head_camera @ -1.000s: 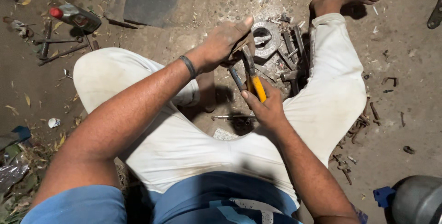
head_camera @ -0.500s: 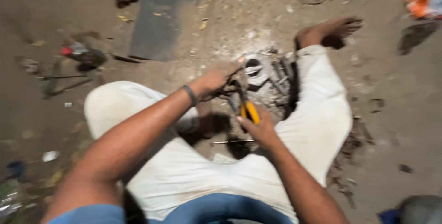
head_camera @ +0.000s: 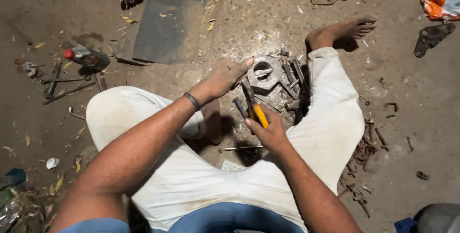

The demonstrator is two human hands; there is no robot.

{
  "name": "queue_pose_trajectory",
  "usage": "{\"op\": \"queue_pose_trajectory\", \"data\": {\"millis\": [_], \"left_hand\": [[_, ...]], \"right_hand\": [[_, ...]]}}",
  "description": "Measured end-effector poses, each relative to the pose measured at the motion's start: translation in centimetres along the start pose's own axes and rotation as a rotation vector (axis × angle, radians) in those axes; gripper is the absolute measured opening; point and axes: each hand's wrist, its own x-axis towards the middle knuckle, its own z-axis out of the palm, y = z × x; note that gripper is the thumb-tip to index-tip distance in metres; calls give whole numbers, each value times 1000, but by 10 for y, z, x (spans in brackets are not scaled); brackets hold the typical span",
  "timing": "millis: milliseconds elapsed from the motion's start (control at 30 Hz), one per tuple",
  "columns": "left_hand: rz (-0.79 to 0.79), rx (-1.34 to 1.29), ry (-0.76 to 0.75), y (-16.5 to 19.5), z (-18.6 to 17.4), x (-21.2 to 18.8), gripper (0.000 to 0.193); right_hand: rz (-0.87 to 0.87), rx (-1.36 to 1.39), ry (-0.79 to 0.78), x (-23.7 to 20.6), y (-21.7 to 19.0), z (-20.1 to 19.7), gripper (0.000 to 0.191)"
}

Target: The person sits on the workshop floor and works on a metal automotive component placed on a die. They grip and reposition the part with pliers, hammer it repeatedly, and handle small bolts and fasteners scattered around the work area.

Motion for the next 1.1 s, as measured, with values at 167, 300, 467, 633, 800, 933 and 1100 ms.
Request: {"op": "queue_pose_trajectory", "data": {"millis": [167,300,467,633,800,933,1100], "left_hand": [[-45,-31,-26,0,3,1,77],[-79,15,-23,5,5,-1,76],[82,-320,-10,15,4,-12,61],[-31,-383,1,19,0,-19,57],[327,-112,205,17,-2,-12,61],[319,-66,244,17,-1,-18,61],[369,143,328,28,4,-25,58]], "right_hand": [[41,-11,-2,1,-6,-6,25],[-67,-20,14,1,-16,-3,27],[-24,-121,130,2,-16,-1,35],[31,-31,-15,-1,-10,-7,22],[-6,37,-15,-1,-16,-5,27],[-141,0,7,2,-24,-3,30],[-99,-100,46,2,-26,-3,28]]}}
